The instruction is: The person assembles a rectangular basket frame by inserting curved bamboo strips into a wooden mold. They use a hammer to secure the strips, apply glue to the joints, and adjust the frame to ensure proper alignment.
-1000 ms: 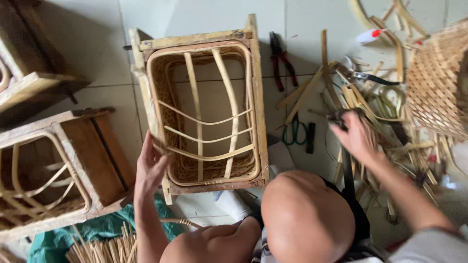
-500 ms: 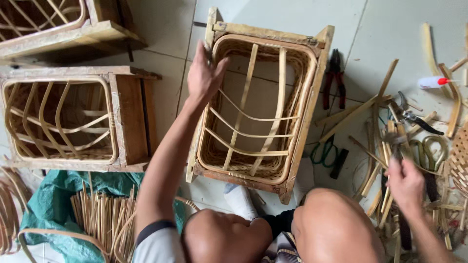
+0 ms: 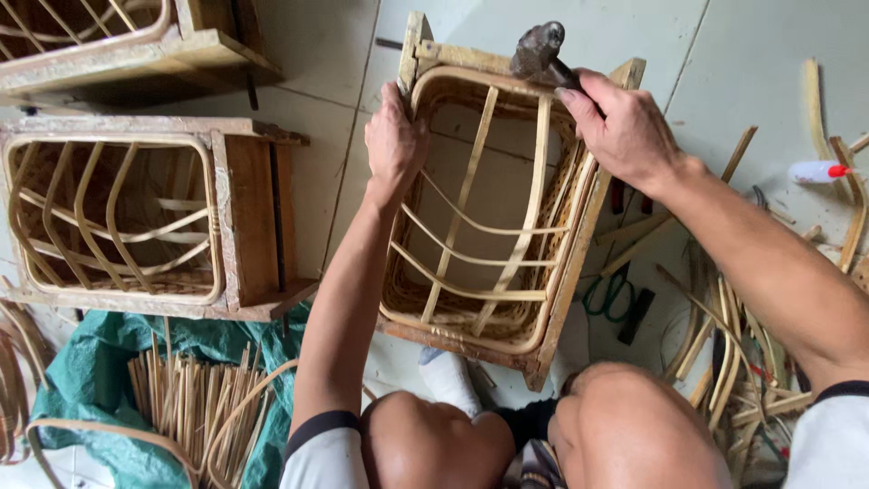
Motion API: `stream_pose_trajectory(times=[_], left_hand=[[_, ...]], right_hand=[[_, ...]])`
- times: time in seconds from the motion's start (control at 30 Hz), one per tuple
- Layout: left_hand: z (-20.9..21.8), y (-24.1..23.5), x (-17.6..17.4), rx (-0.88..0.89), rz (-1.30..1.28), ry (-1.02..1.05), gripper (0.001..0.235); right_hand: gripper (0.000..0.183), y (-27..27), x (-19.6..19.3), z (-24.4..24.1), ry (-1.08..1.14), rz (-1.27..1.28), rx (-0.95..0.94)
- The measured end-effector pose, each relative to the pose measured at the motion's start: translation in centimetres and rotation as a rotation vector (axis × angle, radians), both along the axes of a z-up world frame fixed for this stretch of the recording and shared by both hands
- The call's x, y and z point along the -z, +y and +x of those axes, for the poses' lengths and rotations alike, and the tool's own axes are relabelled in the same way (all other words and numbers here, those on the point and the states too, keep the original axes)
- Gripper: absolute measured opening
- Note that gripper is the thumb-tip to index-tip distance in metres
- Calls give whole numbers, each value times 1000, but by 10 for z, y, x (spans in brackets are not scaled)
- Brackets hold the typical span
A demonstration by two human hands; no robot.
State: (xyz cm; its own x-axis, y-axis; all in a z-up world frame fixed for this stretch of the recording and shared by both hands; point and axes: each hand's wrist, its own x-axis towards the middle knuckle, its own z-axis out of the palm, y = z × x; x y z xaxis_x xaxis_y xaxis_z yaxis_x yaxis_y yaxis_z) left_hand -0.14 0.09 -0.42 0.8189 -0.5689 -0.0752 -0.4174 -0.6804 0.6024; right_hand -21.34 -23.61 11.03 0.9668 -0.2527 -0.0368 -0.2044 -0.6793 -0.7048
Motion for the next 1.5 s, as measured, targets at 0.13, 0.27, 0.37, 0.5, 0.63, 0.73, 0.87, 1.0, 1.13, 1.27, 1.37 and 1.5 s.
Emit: stream_pose_trajectory(times=[0.13,0.27,0.37,0.5,0.63,0.73,0.87,1.0,1.13,1.27,1.37,1.5], left_hand=[[-4,3,-3,-12,-3,-19,45],[-4,1,-8,-17,13,-10,50],[-7,5,-11,-25,-15,-15,49],[-7,1,-13,-61,-3,28,47],[-3,6,-8,-38,-25,58,58],[5,12,-1,7,-100,187,79],[5,48,-8,187,-476,346,77],[-35,96,-42,-116,71,627,80],[-96,141,-88,28,-259,484,90],[-117,156,-112,-1,-14,400,97],[-112,152,-109,-97,-2,560,98],[-109,152,-96,-110,-210,650,89]], right_hand=[[29,-2,3,8,-38,3,-32],[31,-7,0,5,-4,-34,-37],[28,-12,-1,-8,103,95,40],[28,-26,-10,-46,57,54,164],[28,-26,-15,-87,141,18,220],[28,-14,-12,-119,106,33,273],[26,6,-4,-159,134,58,252],[26,37,13,-204,110,82,314],[22,72,41,-263,117,42,642],[32,90,80,-324,210,-58,734],[39,109,109,-363,226,-129,771],[38,123,131,-386,279,-155,843]])
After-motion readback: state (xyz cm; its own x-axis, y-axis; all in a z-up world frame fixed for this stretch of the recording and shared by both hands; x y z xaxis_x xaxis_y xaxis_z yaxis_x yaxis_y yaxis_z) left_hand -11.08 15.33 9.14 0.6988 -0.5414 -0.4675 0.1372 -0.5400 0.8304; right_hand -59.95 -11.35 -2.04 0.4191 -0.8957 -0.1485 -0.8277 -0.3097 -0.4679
